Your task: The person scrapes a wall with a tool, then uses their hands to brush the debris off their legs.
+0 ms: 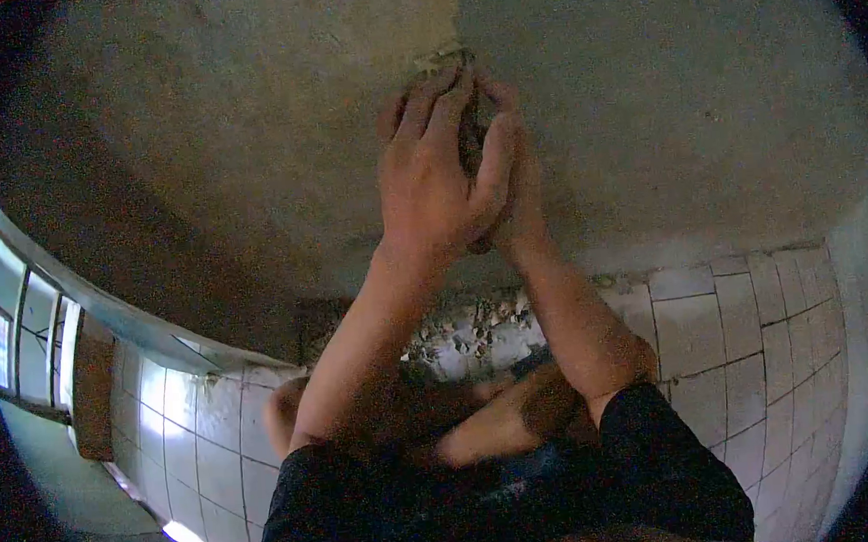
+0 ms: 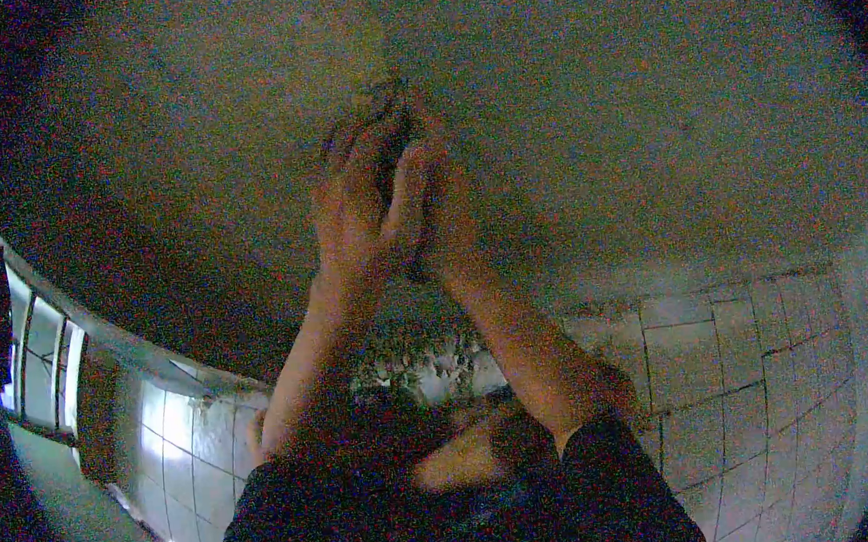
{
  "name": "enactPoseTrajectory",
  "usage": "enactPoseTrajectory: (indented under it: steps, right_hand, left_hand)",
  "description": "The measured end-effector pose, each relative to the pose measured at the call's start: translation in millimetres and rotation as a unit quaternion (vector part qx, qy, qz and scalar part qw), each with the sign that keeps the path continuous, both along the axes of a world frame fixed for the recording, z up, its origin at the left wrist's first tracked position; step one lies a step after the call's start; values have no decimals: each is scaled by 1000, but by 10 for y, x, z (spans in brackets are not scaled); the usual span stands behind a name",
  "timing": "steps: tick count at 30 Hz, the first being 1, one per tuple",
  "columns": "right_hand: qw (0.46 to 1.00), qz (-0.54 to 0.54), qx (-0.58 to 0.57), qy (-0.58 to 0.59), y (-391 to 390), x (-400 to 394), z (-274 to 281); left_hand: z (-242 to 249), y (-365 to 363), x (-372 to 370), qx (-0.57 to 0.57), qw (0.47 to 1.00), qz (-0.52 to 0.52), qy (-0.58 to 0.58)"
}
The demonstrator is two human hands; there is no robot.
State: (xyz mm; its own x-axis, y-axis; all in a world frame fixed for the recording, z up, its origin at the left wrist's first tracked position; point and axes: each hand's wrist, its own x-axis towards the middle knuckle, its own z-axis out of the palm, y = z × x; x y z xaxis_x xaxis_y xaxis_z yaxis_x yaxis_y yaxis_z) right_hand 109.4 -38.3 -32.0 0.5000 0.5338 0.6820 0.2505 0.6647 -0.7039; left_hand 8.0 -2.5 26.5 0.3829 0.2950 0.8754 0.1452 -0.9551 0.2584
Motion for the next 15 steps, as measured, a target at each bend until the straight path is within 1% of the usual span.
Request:
enactPoseTrajectory:
  steps: [1, 3, 4, 6, 9, 10, 11, 13, 15]
  right_hand:
    - [1000, -1, -3, 3, -10, -52, -17]
    - [1000, -1, 1, 3, -4, 8, 0]
    - [1000, 6, 8, -2, 69, 31, 42]
    - [1000, 18, 13, -3, 120, 77, 84]
    - [1000, 20, 7, 6, 110, 35, 69]
    - [1000, 22, 8, 6, 216, -5, 112]
    - [1000, 23, 12, 4, 65, -114, 19]
    - [1000, 23, 14, -2, 115, -7, 62]
    - [1000, 18, 7, -6, 63, -14, 24]
  left_hand:
    - [-21, -4, 6, -2, 1000, -1, 3]
    - [-49, 5, 14, 59, 998, 14, -14]
    - [-15, 42, 25, 67, 997, 22, -19]
    - [102, 65, 45, 47, 998, 8, -43]
    - [183, 34, 5, 41, 999, 6, -13]
    - [147, 26, -17, 44, 999, 8, -13]
    - [95, 24, -36, 47, 999, 6, -11]
    - [63, 61, -51, 50, 999, 4, -13]
    - [66, 70, -48, 25, 1000, -15, -2]
